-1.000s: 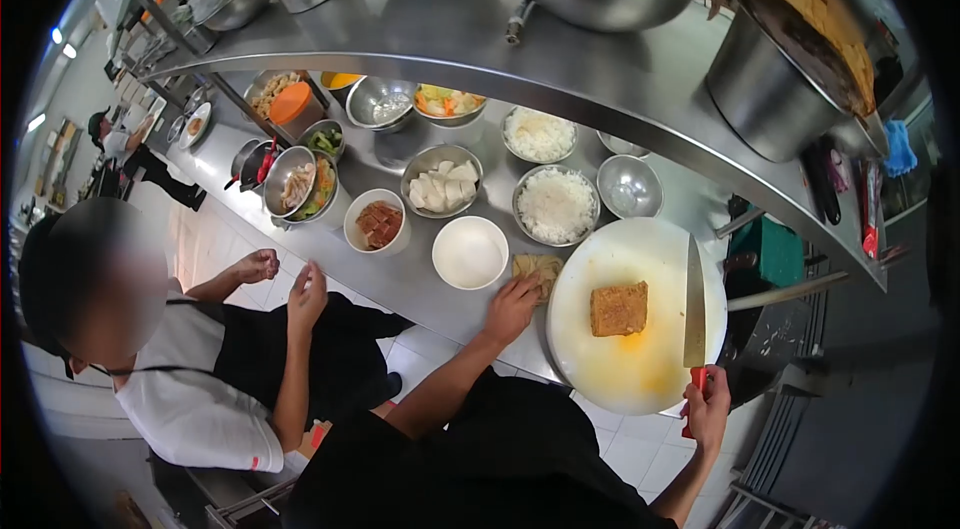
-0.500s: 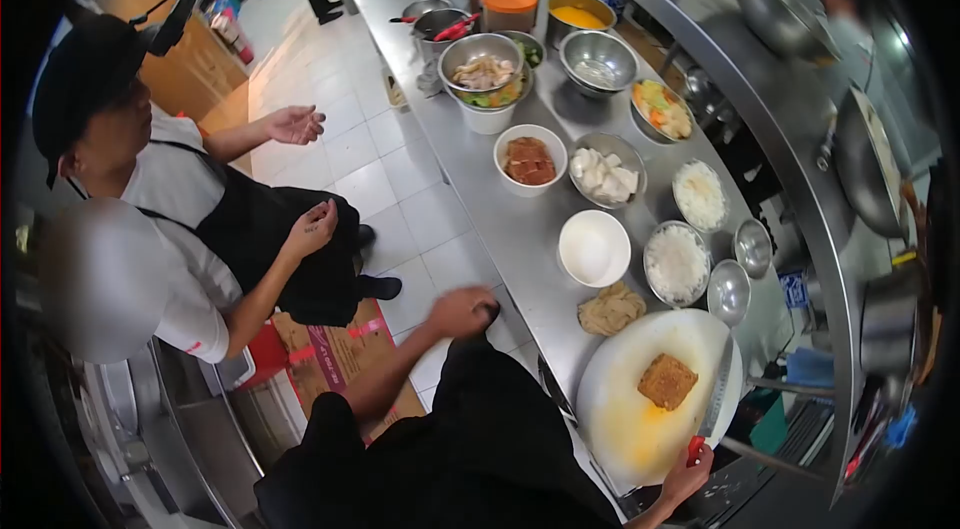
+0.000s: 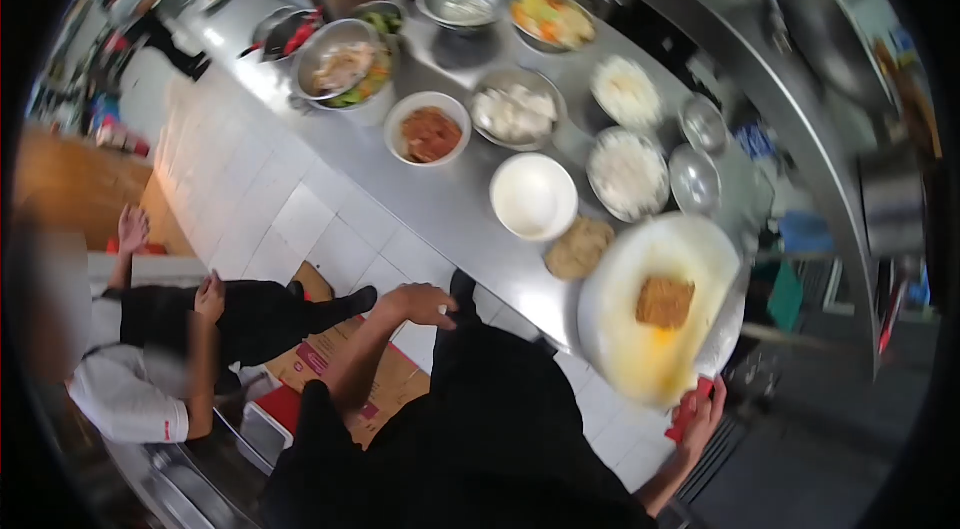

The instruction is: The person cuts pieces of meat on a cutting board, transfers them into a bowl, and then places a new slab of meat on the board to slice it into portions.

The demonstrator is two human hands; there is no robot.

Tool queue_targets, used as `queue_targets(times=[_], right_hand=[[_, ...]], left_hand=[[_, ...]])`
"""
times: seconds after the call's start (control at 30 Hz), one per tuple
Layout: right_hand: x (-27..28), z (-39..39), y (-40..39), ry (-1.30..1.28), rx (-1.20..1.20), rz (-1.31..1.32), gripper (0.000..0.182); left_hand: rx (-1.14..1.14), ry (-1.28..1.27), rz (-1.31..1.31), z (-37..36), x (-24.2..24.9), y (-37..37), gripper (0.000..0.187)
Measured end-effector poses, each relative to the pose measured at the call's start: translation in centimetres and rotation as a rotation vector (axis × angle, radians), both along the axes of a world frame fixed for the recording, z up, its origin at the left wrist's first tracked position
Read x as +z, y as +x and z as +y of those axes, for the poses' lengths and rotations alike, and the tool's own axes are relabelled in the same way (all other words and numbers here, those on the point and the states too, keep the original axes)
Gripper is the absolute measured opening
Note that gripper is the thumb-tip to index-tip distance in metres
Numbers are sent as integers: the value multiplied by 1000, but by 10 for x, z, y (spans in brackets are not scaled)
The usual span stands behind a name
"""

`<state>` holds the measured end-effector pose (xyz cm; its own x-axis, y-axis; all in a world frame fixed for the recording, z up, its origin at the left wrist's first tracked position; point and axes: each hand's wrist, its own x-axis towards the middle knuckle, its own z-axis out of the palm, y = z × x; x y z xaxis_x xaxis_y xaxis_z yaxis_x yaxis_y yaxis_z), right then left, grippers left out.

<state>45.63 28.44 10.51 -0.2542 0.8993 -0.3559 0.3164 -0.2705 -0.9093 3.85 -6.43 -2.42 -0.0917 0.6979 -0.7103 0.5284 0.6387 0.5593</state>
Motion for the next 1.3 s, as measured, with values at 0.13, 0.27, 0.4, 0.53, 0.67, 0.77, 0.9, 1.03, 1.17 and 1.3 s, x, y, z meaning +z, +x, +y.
queue_targets(times=[0.13, 0.27, 0.4, 0.53, 0.67, 0.77, 0.9, 1.03, 1.17, 1.3], right_hand=[[-12, -17, 10, -173, 62, -49, 37], [-6, -16, 20, -197, 211, -3, 33], [0, -14, 31, -157, 274, -67, 29], [3, -16, 40, -138, 269, -92, 29], [2, -23, 42, -129, 235, -52, 26], [-5, -29, 42, -177, 253, -14, 22], [6, -24, 38, -105, 310, -167, 13], [45, -20, 6, 285, 474, -404, 14], [74, -31, -38, 450, 709, -690, 14], [96, -39, -48, 423, 889, -901, 16]], left_hand=[[-99, 325, -409, 105, 100, 56, 43], [-123, 1146, 155, 192, 113, 106, 50], [-4, 1150, 425, 258, 106, 120, 59], [-33, 1027, 309, 275, 86, 130, 63], [-7, 1023, 303, 267, 80, 144, 62], [-9, 1024, 314, 264, 83, 144, 62], [-99, 1196, 442, 268, 86, 132, 54], [-201, 1368, 427, 284, 76, 118, 47], [-356, 1482, 322, 303, 66, 112, 42], [-441, 1459, 215, 314, 68, 105, 41]])
